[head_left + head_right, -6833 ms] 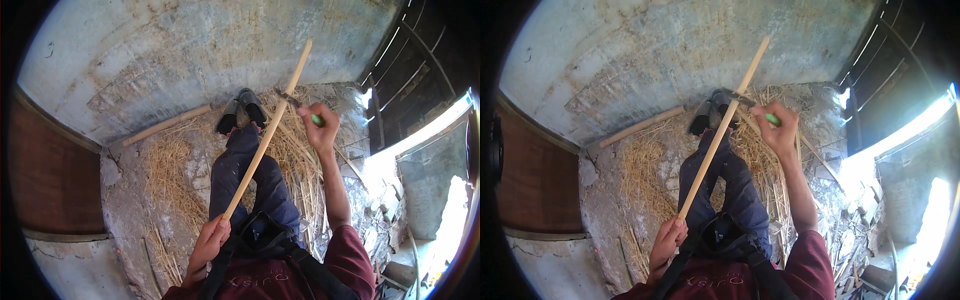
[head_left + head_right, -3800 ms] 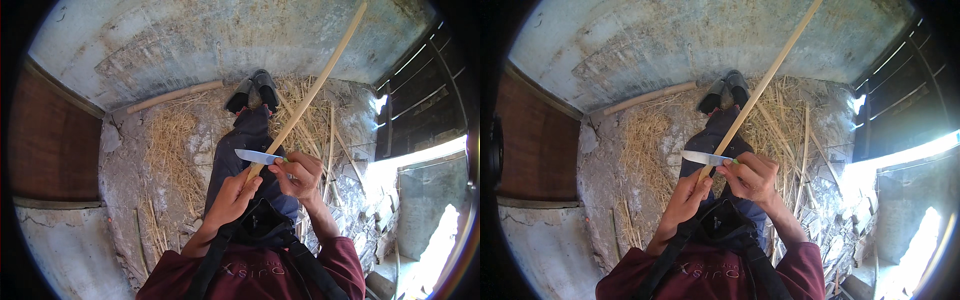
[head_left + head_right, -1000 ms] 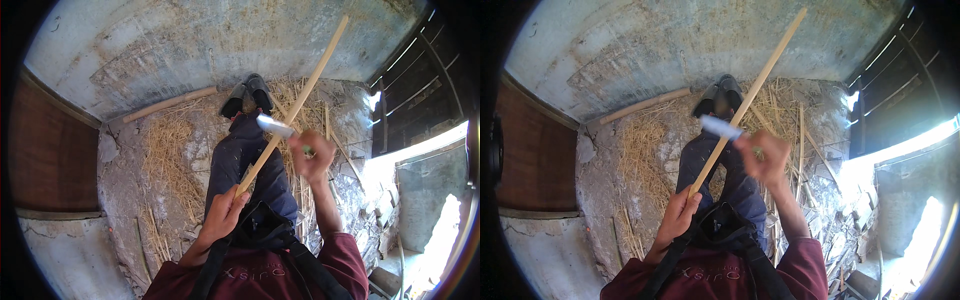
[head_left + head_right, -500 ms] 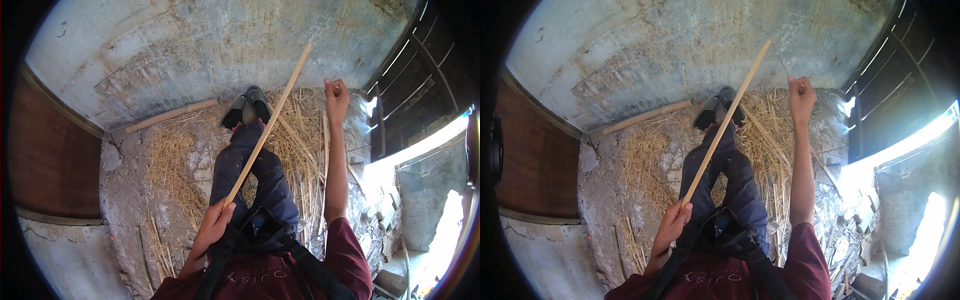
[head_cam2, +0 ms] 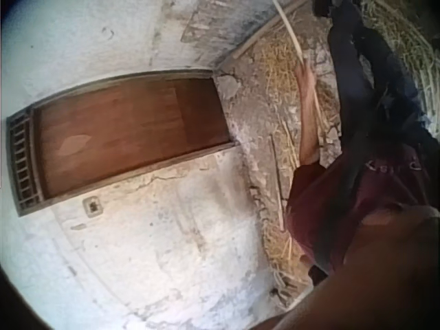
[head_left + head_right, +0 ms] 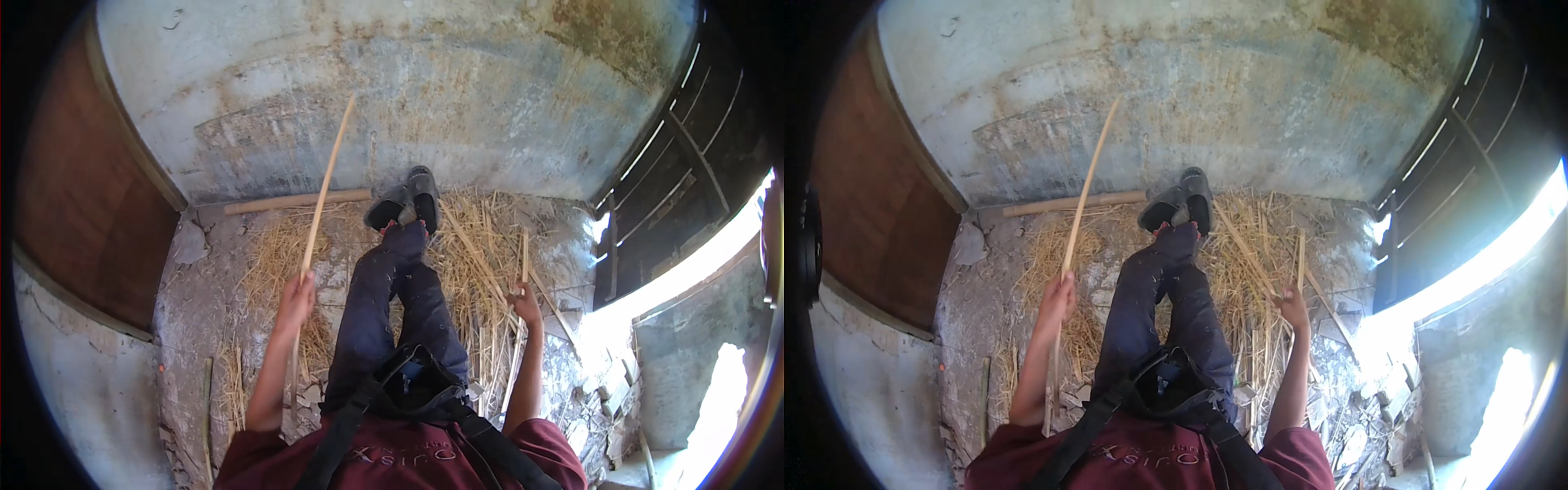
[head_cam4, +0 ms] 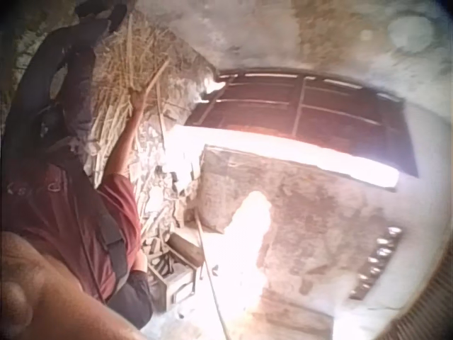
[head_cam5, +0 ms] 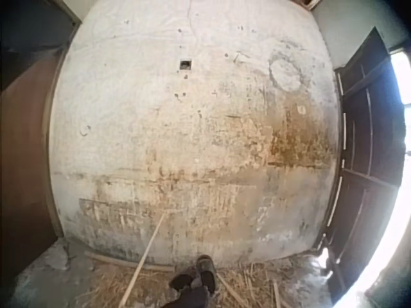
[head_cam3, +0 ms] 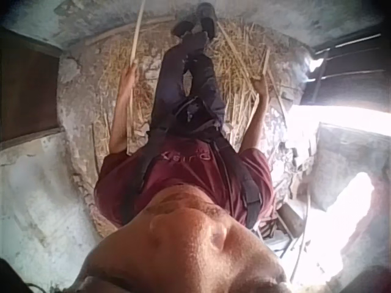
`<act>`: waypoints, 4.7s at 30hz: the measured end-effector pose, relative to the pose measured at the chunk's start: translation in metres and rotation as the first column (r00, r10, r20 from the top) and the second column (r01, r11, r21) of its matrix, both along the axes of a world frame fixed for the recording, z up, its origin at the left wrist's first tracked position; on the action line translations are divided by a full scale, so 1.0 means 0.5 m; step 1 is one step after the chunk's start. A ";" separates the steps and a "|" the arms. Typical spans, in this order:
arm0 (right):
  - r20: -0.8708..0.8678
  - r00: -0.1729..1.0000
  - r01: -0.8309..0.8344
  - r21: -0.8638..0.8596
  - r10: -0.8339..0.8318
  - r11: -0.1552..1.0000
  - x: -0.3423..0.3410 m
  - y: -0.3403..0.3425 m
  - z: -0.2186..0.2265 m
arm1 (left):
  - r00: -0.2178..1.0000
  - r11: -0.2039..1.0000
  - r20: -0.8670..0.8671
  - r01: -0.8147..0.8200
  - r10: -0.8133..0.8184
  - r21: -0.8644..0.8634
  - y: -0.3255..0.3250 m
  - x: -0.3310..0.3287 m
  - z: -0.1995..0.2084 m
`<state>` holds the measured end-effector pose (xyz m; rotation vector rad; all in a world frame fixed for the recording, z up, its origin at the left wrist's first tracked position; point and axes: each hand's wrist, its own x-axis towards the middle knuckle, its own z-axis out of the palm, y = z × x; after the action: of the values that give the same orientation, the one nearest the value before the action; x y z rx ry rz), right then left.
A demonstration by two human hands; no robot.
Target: The person carves a wooden stick with a knife, peeling away thin strips of bark and wood while sitting on the floor.
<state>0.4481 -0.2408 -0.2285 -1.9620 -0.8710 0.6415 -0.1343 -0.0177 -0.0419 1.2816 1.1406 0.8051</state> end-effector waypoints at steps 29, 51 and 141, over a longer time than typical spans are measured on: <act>0.051 0.996 0.059 0.257 -0.074 0.965 -0.138 0.108 0.054 | 0.858 0.980 0.475 0.176 -0.196 0.087 0.448 0.351 0.404; 0.112 0.991 -0.092 0.157 0.075 0.983 -0.229 0.215 0.001 | 0.901 0.986 0.416 0.161 -0.126 -0.051 0.461 0.405 0.240; 0.059 0.989 -0.143 0.148 0.136 0.979 -0.293 0.127 0.132 | 0.824 0.956 0.530 0.282 -0.200 -0.077 0.033 0.226 0.184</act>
<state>0.3017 -0.1770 -0.1627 -1.7978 -1.0639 0.5923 -0.0211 -0.0010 0.0503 0.9698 0.5753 0.7902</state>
